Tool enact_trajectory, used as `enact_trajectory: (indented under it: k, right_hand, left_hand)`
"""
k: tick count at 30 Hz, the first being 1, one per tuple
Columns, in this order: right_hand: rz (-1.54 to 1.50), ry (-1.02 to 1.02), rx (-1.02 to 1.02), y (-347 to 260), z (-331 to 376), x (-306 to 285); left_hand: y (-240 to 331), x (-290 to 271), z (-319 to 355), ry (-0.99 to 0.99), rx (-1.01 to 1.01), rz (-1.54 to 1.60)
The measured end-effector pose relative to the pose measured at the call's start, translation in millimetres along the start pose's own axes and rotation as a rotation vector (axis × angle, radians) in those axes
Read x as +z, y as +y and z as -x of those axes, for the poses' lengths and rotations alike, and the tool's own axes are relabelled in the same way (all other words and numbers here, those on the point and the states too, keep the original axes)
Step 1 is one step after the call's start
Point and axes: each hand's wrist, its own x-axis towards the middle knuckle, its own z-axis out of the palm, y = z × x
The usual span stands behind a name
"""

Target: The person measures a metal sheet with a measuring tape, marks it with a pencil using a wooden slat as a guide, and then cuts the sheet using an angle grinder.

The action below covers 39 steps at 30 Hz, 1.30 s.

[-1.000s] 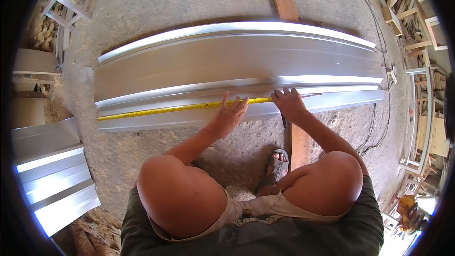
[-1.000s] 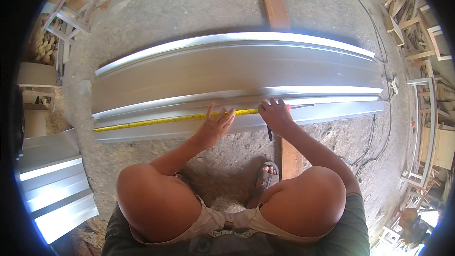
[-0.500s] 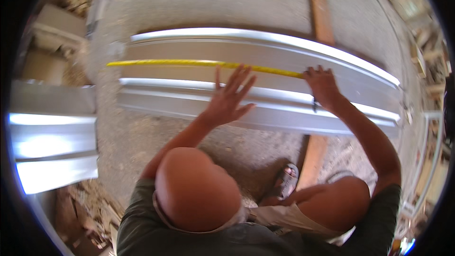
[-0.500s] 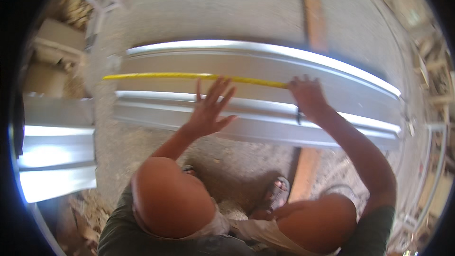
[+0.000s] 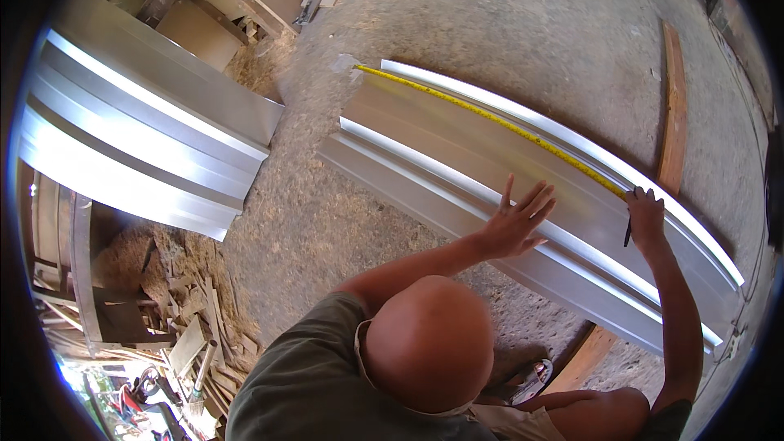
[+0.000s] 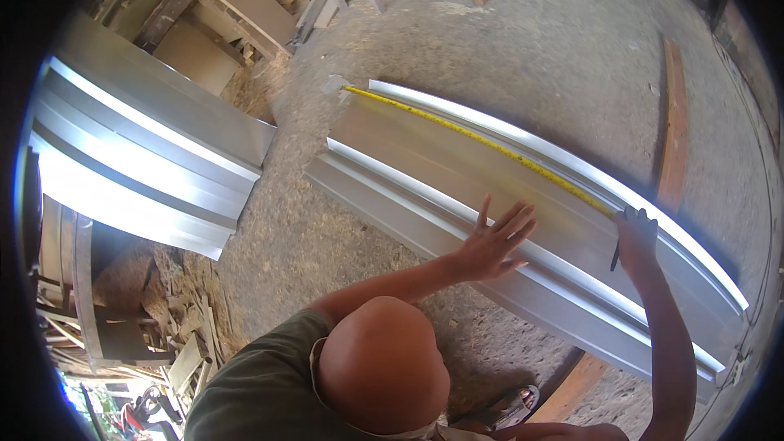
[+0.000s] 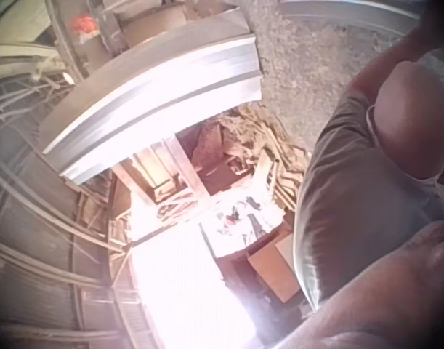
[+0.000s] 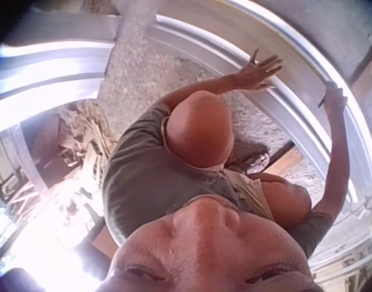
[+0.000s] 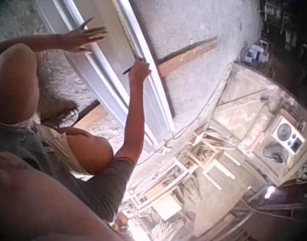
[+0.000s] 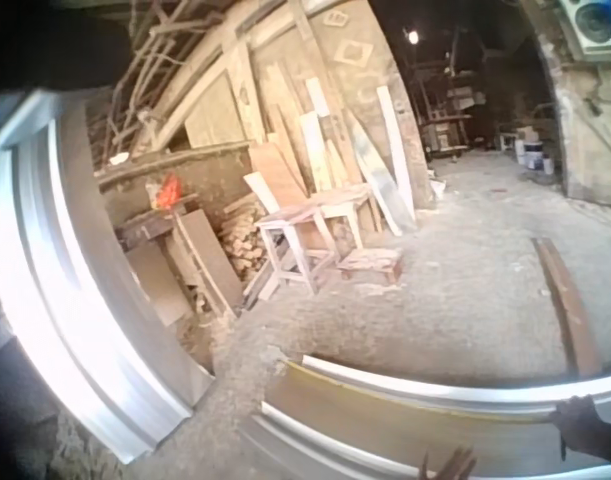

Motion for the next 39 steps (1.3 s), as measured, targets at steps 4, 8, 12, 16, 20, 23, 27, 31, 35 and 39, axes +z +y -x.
enact_trajectory:
  k: [4,8,12,16,20,23,27,31,35,39]
  right_hand:
    - [0.020,-0.032,0.051,23.5,3.2,17.5]
    - [0.045,-0.025,0.043,23.7,2.7,18.1]
    - [0.047,-0.012,0.046,24.7,1.6,22.2]
    - [0.089,-0.049,0.076,20.8,0.3,25.2]
    - [0.009,-0.195,0.153,31.5,-2.2,31.8]
    - [0.059,-0.150,0.124,37.3,-9.8,47.9]
    - [0.002,-0.025,0.110,34.6,-10.1,46.2]
    - [-0.008,0.058,0.089,41.1,-11.7,58.1]
    - [-0.062,0.073,0.107,48.1,-4.6,75.8]
    - [-0.070,0.078,0.136,54.3,0.5,79.4]
  left_hand:
    - [3.5,-3.9,-4.9,-0.060,0.103,-0.045]
    - [7.4,-7.3,-4.3,-0.081,0.194,-0.083]
    - [3.6,-19.5,-14.5,-0.082,0.284,-0.138]
    - [-2.7,-49.9,-46.7,-0.181,0.434,-0.207]
    - [-13.0,-56.3,-86.4,-0.271,0.568,-0.189]
    - [-31.8,-39.6,-109.8,-0.426,0.537,-0.203]
    - [-48.4,-1.3,-148.0,-0.448,0.404,-0.216]
    - [-58.8,49.2,-169.9,-0.385,0.082,0.005]
    - [-62.2,74.5,-186.6,-0.203,0.005,0.037]
    - [-64.5,87.0,-209.1,-0.206,-0.042,0.072]
